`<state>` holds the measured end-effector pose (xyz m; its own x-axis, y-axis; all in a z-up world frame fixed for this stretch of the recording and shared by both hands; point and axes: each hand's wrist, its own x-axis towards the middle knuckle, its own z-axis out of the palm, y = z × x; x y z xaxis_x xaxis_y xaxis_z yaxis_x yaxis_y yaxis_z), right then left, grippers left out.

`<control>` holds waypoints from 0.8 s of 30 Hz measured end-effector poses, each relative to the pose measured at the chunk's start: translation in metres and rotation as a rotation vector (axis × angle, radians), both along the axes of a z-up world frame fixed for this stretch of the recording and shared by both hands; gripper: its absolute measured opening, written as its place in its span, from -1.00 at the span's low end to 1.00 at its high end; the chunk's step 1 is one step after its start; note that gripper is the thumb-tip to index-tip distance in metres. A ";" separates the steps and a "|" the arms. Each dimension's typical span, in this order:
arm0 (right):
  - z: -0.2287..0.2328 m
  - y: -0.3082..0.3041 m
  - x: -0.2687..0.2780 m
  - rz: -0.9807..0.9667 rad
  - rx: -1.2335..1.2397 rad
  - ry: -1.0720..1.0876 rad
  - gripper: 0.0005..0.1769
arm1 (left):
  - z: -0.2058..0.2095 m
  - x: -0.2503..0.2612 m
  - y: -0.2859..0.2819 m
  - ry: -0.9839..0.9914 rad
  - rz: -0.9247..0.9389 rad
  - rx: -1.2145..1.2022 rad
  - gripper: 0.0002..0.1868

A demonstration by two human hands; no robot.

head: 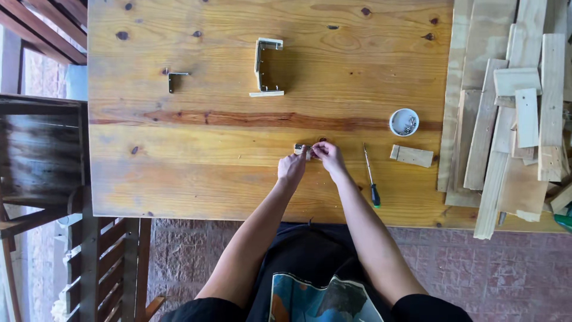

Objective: The person assembles small wooden brackets by attaching metal L-brackets to wooden blocks using a screwdriver and screws. They repeatedly pick up a wooden block, align a metal bracket, insert screws, and tighten them before setting the finished unit aside.

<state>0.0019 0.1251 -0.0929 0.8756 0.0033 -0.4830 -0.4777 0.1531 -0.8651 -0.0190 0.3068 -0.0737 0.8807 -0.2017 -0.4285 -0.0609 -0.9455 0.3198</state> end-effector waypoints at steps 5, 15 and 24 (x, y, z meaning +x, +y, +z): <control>0.029 0.006 0.005 0.026 -0.099 -0.011 -0.82 | 0.012 0.000 0.002 0.008 -0.006 -0.044 -0.25; -0.009 0.009 0.026 0.288 -0.821 -0.171 -0.90 | 0.016 0.000 0.001 -0.043 0.006 -0.059 -0.30; 0.016 0.015 0.020 0.290 -0.916 -0.086 -0.88 | 0.025 0.007 -0.006 -0.129 0.150 -0.252 -0.53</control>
<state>0.0218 0.1403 -0.0767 0.9327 -0.1214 -0.3397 -0.3200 -0.7130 -0.6239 -0.0123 0.3006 -0.0489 0.9526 -0.1514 -0.2640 0.0174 -0.8388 0.5441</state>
